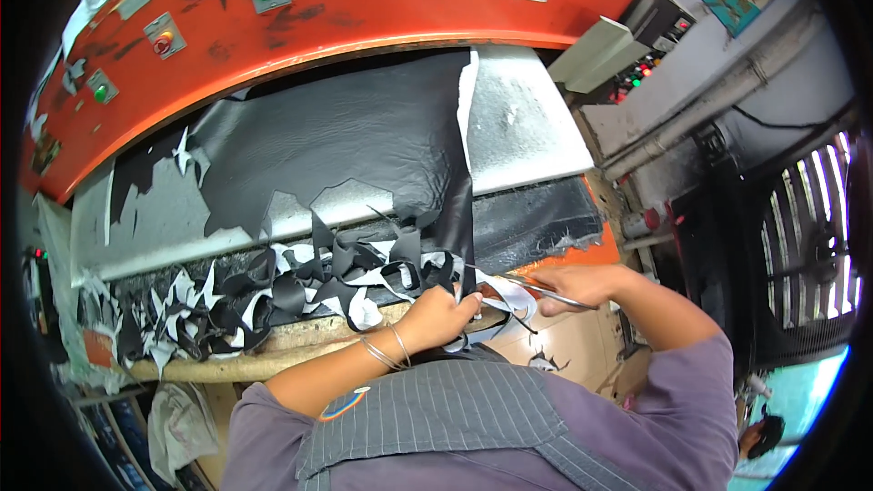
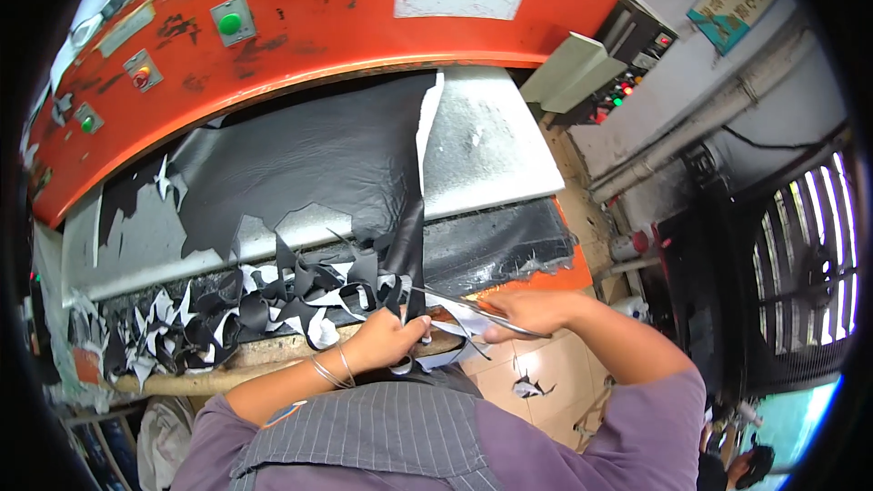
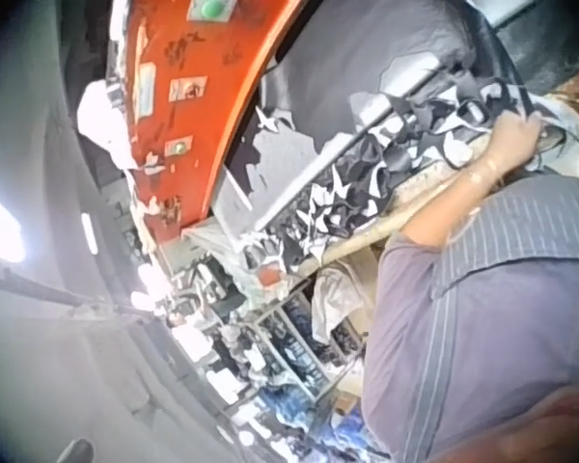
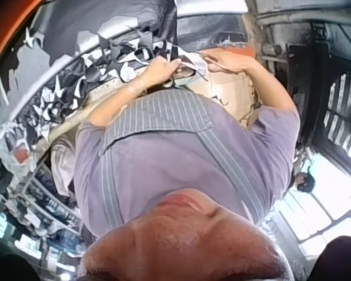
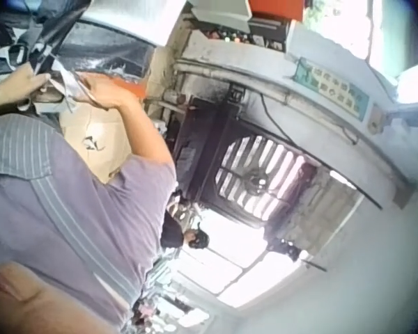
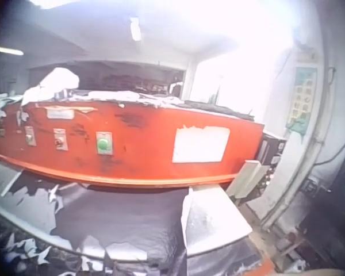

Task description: Die-cut and hand-trim leather or synthetic material for shoe manufacturing using a hydraulic press and scissors.

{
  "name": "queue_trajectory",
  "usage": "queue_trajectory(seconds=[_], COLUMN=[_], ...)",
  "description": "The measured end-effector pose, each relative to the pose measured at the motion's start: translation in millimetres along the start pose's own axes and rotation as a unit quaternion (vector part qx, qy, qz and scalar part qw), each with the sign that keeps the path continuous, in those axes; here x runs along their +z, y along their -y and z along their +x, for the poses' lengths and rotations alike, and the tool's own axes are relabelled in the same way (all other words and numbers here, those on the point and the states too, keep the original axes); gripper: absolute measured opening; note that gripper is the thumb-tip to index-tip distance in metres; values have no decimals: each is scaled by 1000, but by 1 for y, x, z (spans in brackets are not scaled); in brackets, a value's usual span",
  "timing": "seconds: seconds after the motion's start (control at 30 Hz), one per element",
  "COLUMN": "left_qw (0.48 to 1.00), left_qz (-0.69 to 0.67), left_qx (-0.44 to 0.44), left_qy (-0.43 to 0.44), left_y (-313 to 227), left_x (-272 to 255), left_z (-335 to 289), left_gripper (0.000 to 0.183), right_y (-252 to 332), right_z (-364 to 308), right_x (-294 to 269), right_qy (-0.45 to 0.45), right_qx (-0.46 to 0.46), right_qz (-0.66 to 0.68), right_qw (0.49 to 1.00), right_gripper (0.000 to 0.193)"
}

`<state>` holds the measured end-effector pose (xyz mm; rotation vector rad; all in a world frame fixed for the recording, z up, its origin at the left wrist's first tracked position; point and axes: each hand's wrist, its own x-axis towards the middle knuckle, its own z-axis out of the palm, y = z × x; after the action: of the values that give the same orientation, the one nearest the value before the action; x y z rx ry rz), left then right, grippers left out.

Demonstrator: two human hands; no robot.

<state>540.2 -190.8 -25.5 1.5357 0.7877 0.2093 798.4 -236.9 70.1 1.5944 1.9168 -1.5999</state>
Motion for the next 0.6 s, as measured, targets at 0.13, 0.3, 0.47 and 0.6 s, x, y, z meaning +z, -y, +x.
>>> queue_trajectory(seconds=[0.13, 0.3, 0.47, 0.6], left_qw=[969, 938, 954, 984], left_qz=[247, 341, 284, -17], left_qx=[3, 33, 94, -43], left_qy=[-22, -61, -4, -172], left_y=[-35, -23, -32, -70], left_x=[5, 28, 34, -7], left_z=[-11, -32, -63, -129], left_gripper=[47, 40, 31, 24], right_y=[16, 7, -11, -13], right_z=[45, 44, 40, 40], right_x=[-21, -13, -22, -48], right_qy=[65, 57, 1, 121], right_qx=[-79, -64, -79, 24], right_qz=[-85, -140, -92, -65], right_qw=[991, 986, 993, 990], right_gripper=[94, 81, 81, 99])
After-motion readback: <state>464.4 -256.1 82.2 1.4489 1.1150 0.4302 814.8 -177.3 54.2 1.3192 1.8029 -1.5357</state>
